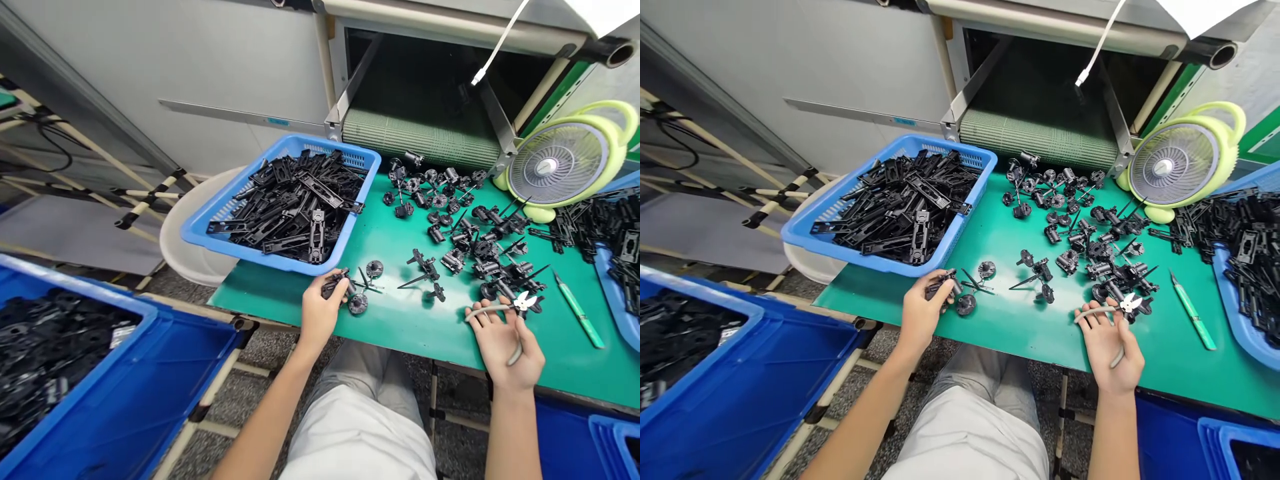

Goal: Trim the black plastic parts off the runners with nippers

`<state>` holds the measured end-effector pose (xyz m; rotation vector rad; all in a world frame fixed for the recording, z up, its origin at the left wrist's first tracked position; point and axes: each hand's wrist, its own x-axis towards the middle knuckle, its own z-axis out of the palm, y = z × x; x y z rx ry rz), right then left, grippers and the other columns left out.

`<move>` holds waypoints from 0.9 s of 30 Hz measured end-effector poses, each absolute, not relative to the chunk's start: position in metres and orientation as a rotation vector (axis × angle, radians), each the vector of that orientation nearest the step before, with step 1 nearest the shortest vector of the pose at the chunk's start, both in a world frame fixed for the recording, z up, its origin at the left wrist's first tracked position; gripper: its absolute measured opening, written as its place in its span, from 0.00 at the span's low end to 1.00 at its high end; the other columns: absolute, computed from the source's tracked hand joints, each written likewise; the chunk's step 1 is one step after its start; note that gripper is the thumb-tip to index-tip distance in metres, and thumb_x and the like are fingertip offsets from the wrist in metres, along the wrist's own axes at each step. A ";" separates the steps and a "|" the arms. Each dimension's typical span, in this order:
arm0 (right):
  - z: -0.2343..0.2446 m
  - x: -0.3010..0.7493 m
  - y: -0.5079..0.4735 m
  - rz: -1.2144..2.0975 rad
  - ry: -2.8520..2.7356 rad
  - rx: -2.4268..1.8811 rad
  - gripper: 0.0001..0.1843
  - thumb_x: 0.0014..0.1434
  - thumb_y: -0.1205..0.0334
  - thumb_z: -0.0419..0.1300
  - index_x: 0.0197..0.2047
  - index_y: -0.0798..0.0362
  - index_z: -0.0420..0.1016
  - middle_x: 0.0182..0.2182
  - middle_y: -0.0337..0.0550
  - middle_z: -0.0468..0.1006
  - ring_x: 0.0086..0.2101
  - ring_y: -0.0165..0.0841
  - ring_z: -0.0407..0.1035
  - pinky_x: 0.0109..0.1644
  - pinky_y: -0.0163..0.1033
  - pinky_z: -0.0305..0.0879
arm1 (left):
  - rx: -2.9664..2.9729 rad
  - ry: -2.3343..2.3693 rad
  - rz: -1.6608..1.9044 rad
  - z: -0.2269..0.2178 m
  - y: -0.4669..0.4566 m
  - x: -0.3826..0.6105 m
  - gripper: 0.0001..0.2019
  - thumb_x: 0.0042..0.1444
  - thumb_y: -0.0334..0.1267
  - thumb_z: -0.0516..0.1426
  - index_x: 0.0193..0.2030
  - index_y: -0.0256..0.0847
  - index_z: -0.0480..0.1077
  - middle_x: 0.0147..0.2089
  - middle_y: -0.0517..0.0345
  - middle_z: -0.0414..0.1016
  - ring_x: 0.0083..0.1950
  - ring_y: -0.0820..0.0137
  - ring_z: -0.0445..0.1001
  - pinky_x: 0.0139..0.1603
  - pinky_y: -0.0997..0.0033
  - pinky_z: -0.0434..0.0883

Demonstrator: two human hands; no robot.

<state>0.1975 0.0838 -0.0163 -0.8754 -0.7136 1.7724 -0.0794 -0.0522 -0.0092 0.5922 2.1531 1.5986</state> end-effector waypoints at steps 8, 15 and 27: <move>-0.014 0.200 0.060 1.609 -1.161 -0.857 0.16 0.59 0.53 0.59 0.50 0.45 0.73 0.43 0.44 0.74 0.46 0.41 0.70 0.57 0.57 0.62 | 0.140 1.176 1.951 0.023 -0.078 -0.042 0.15 0.48 0.41 0.62 0.40 0.44 0.63 0.31 0.62 0.69 0.22 0.78 0.66 0.19 0.80 0.59; 0.037 0.191 -0.003 0.888 -2.266 -0.697 0.27 0.59 0.71 0.59 0.61 0.47 0.66 0.46 0.49 0.68 0.45 0.40 0.66 0.46 0.47 0.65 | 0.217 0.757 1.549 0.051 -0.074 0.012 0.11 0.50 0.42 0.62 0.38 0.42 0.68 0.29 0.60 0.69 0.21 0.78 0.66 0.19 0.81 0.61; 0.051 0.209 -0.003 0.597 -2.428 -0.768 0.33 0.58 0.70 0.60 0.65 0.47 0.60 0.44 0.50 0.68 0.42 0.41 0.65 0.42 0.49 0.65 | 0.129 0.732 1.343 0.051 -0.054 0.024 0.11 0.47 0.42 0.63 0.36 0.41 0.70 0.28 0.60 0.67 0.21 0.78 0.62 0.17 0.82 0.59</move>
